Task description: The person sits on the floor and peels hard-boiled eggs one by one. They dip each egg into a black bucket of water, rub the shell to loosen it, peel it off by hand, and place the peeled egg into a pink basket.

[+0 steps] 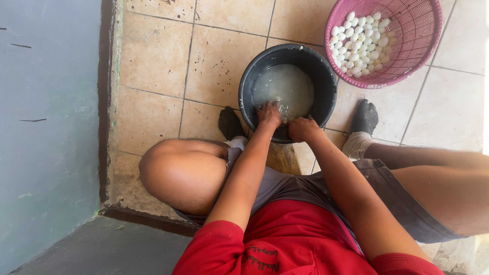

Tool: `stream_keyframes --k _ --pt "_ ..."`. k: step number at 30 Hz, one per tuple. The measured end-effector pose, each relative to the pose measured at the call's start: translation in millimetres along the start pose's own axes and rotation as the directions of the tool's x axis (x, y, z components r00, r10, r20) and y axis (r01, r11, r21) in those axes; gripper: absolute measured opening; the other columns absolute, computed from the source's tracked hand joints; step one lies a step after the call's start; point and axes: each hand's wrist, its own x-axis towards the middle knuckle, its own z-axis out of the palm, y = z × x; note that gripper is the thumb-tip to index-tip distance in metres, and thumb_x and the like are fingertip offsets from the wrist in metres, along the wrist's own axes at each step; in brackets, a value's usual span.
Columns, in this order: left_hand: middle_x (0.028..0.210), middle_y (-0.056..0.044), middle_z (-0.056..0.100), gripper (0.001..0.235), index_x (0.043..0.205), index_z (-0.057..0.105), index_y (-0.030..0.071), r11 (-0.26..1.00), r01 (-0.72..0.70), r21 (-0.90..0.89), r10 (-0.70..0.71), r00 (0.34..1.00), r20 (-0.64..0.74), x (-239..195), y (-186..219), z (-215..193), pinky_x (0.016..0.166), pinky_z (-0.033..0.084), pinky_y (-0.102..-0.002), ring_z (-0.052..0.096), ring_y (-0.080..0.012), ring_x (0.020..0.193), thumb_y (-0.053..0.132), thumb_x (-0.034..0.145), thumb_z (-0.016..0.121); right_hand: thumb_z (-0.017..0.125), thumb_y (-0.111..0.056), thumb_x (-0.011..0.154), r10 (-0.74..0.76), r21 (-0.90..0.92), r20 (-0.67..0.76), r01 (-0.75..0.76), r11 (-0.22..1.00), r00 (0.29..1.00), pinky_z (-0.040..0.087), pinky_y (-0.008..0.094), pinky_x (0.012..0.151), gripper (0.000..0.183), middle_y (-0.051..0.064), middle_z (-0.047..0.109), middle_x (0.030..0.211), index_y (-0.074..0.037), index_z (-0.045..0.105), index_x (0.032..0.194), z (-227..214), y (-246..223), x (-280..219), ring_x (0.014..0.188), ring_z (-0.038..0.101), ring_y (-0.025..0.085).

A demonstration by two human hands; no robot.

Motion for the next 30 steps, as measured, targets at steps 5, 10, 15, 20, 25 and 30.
stream_keyframes --k 5,10,15,20,25,30 --pt "0.154 -0.012 0.038 0.064 0.149 0.043 0.016 0.987 0.001 -0.164 -0.024 0.991 -0.135 0 9 -16 0.113 0.036 -0.05 0.037 -0.0323 0.143 0.03 0.091 0.066 0.052 -0.014 0.094 -0.044 0.011 -0.052 0.044 0.999 0.998 0.051 0.049 0.104 0.036 0.023 0.071 0.121 -0.005 0.073 0.121 20 15 22 0.117 0.068 0.038" --pt "0.129 -0.009 0.073 0.036 0.124 0.076 0.017 0.802 -0.207 -0.561 0.166 0.978 -0.123 3 18 -25 0.104 0.052 -0.042 0.066 -0.0289 0.119 0.033 0.108 0.048 0.061 -0.007 0.093 0.044 0.372 -0.706 0.317 0.872 0.706 0.057 0.052 0.075 0.024 0.033 0.069 0.093 0.005 0.058 0.113 26 29 37 0.088 0.069 0.049" --pt "0.105 -0.004 0.075 0.044 0.118 0.072 0.01 0.44 0.084 -0.894 0.275 0.935 0.223 -3 34 -35 0.084 0.058 -0.034 0.071 -0.0175 0.097 0.048 0.103 0.056 0.067 -0.006 0.099 0.259 0.468 -0.856 0.46 0.754 0.447 0.057 0.048 0.074 0.013 0.027 0.071 0.091 0.002 0.059 0.105 6 38 23 0.088 0.071 0.045" --pt "0.112 -0.001 0.074 0.04 0.124 0.07 0.012 0.297 0.075 -0.952 0.232 0.961 0.148 -7 33 -43 0.082 0.061 -0.035 0.071 -0.0126 0.1 0.041 0.099 0.06 0.072 0.002 0.08 0.105 0.31 -0.926 0.574 0.758 0.362 0.057 0.042 0.079 0.032 0.022 0.073 0.098 0.0 0.07 0.113 -6 29 1 0.091 0.073 0.04" --pt "0.113 -0.007 0.076 0.043 0.128 0.069 0.009 0.387 0.097 -0.917 0.182 0.967 0.179 -10 29 -54 0.082 0.058 -0.043 0.073 -0.0197 0.106 0.042 0.1 0.063 0.075 -0.001 0.086 0.177 0.466 -0.845 0.533 0.706 0.505 0.058 0.039 0.08 0.028 0.018 0.074 0.098 -0.003 0.073 0.114 -14 30 -5 0.091 0.074 0.032" --pt "0.122 0.0 0.071 0.046 0.14 0.063 0.023 0.469 0.133 -0.873 0.297 0.907 0.297 -17 29 -65 0.091 0.056 -0.046 0.064 -0.0151 0.114 0.045 0.1 0.057 0.087 -0.007 0.077 0.233 0.464 -0.844 0.441 0.769 0.483 0.055 0.041 0.074 0.028 0.016 0.068 0.091 -0.003 0.073 0.101 -14 34 -5 0.083 0.069 0.033"
